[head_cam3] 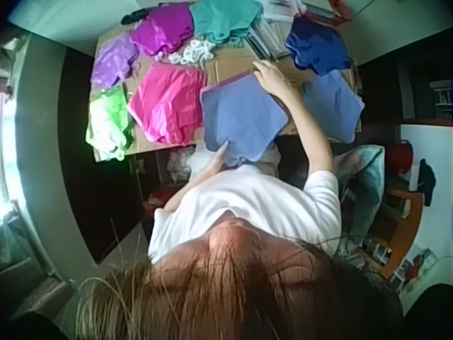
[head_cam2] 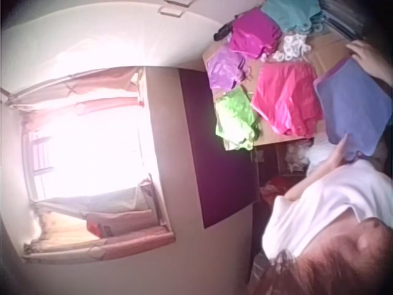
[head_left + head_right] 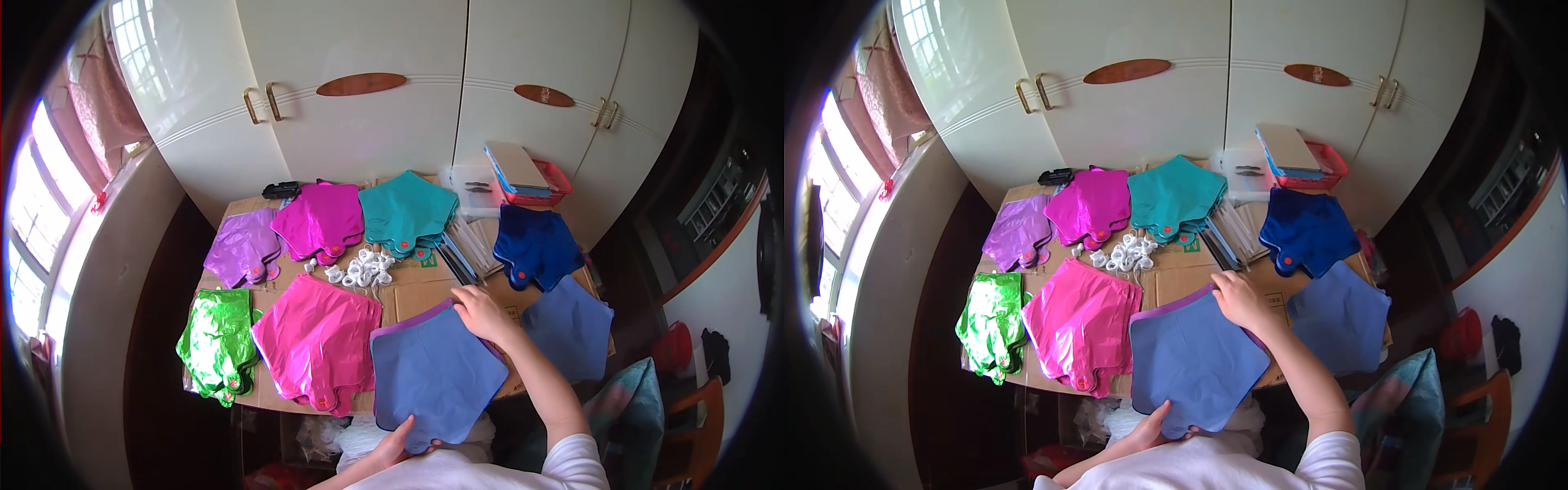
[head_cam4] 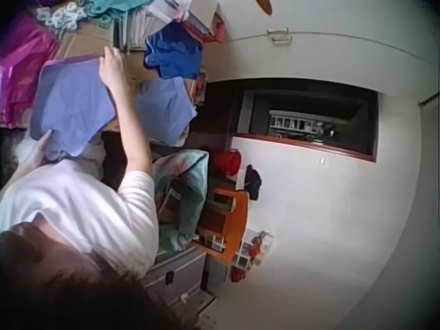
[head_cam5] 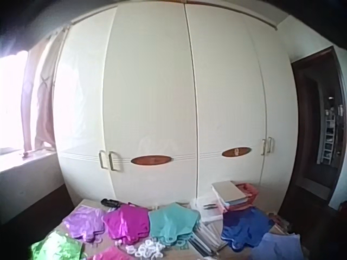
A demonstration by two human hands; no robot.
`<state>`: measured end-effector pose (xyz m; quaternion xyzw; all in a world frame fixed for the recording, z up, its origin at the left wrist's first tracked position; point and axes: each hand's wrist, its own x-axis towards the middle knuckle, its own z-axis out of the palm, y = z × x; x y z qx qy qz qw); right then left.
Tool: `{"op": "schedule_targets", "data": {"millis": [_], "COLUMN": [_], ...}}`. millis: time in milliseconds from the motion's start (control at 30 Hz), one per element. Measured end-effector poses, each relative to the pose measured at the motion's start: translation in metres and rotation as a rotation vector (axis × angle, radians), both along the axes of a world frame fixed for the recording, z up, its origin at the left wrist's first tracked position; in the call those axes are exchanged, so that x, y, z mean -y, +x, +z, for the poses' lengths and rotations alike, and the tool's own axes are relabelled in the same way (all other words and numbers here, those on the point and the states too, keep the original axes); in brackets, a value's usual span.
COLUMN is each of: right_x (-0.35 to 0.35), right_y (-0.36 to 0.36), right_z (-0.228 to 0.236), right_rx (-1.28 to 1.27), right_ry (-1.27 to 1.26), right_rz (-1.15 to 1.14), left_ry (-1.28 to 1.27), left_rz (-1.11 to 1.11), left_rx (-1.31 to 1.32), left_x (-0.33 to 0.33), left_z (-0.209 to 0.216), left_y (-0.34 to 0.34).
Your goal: Folding and placing colored plastic sheets into clear packaging sleeves.
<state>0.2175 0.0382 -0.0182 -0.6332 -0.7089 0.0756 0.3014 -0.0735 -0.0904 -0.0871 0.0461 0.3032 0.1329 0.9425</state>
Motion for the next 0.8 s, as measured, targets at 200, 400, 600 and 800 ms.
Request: {"op": "schedule_targets", "data": {"millis": [200, 400, 600, 800], "right_x": [0.021, 0.02, 0.017, 0.005], "right_y": [-0.007, -0.002, 0.001, 0.015], "right_z": [-0.007, -0.004, -0.008, -0.016], "right_rx": [-0.025, -0.096, -0.228, -0.512], "right_ry": [-0.087, -0.103, -0.146, -0.227], "right_rz": [0.082, 0.009, 0.03, 0.104], "left_ry": [0.034, -0.119, 0.403, 1.456], "left_rz": [-0.105, -0.03, -0.037, -0.321], "left_rx": [-0.092, 0.055, -0.253, -0.596], "left_x": [0.002, -0.008, 0.003, 0.012], "left_z": [0.005, 0.033, 0.001, 0.012], "left_y": [0.007, 0.017, 0.018, -0.003]}}
